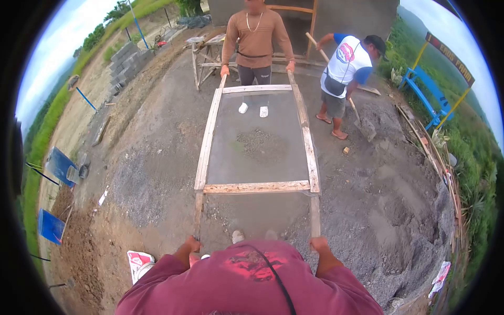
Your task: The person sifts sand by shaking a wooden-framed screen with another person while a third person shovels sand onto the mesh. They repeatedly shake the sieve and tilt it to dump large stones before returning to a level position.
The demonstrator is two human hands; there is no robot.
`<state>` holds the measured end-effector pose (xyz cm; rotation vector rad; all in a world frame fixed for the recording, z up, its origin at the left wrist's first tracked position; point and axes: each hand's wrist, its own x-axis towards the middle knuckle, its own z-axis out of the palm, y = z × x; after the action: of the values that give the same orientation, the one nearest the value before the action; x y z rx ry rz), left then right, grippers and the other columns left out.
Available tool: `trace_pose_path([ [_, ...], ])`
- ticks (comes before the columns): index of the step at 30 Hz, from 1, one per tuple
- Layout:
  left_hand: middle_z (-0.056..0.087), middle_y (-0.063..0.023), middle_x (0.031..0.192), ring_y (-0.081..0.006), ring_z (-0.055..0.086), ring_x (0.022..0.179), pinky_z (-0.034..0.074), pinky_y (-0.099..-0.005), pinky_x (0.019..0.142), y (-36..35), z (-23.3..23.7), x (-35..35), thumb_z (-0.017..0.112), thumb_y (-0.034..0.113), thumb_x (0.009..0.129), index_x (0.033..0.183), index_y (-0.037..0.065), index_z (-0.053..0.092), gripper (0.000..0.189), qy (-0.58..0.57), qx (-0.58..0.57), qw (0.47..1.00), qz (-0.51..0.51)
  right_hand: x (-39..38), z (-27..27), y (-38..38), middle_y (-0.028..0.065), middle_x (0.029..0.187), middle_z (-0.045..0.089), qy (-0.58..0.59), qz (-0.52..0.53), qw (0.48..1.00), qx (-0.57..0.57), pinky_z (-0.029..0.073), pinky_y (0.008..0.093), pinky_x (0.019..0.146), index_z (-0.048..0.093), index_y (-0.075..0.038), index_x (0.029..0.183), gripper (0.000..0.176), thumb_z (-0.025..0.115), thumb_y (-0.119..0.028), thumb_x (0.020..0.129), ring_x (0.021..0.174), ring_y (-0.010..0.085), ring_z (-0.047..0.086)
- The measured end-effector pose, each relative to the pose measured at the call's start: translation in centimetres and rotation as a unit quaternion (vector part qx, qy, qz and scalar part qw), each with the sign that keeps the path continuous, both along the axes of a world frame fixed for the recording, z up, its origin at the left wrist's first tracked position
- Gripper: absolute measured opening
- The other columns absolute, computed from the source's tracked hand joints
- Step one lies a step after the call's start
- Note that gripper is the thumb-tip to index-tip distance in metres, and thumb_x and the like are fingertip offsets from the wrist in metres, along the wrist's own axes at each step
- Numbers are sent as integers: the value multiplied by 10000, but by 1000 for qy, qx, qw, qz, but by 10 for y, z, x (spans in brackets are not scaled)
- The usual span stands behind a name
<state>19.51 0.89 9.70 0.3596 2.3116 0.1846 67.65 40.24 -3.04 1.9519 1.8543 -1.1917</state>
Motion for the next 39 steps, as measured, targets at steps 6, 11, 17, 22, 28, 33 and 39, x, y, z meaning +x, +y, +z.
trace_pose_path([
  [6,675,-236,766,-331,693,750,538,-436,694,112,34,-108,638,222,697,801,-54,682,299,59,34,997,-36,-111,90,129,149,650,630,225,-104,969,5,491,406,476,654,79,731,197,668,-73,606,538,269,626],
  [11,667,-247,760,-367,688,765,539,-441,680,102,12,-98,581,200,716,818,-53,684,292,163,49,982,-79,-100,91,128,136,650,623,210,-86,974,-19,468,389,475,645,66,755,206,677,-92,628,532,256,609],
  [17,682,-265,893,-365,689,880,543,-427,769,59,-15,-54,662,222,688,831,-78,681,333,27,15,999,-18,-46,58,74,120,686,633,170,-69,983,-18,479,388,505,647,51,793,240,700,-147,667,572,239,620],
  [22,662,-307,925,-419,670,915,535,-449,802,34,-42,-27,633,216,706,924,-123,645,403,49,65,997,-11,-50,126,50,98,690,628,105,-30,994,18,474,360,509,653,9,816,210,693,-158,695,576,210,612],
  [28,624,-259,1141,-403,608,1077,489,-472,897,20,-96,-17,589,191,794,1117,-3,612,377,-12,99,989,109,-66,213,40,71,676,595,136,-82,986,-50,494,349,558,603,-32,845,230,706,-207,737,594,200,596],
  [33,624,-269,1129,-403,615,1065,495,-475,877,1,-108,-64,609,190,784,1144,-7,593,411,-48,138,982,118,-97,249,-12,93,730,573,242,-207,938,-135,518,387,598,558,-63,915,244,684,-223,781,652,253,598],
  [39,668,-284,949,-406,663,941,521,-470,787,-22,-80,-143,634,192,741,931,-54,681,315,-32,165,983,79,-134,226,-60,100,749,573,292,-261,904,-173,526,386,588,525,-79,976,268,689,-202,804,659,238,588],
])
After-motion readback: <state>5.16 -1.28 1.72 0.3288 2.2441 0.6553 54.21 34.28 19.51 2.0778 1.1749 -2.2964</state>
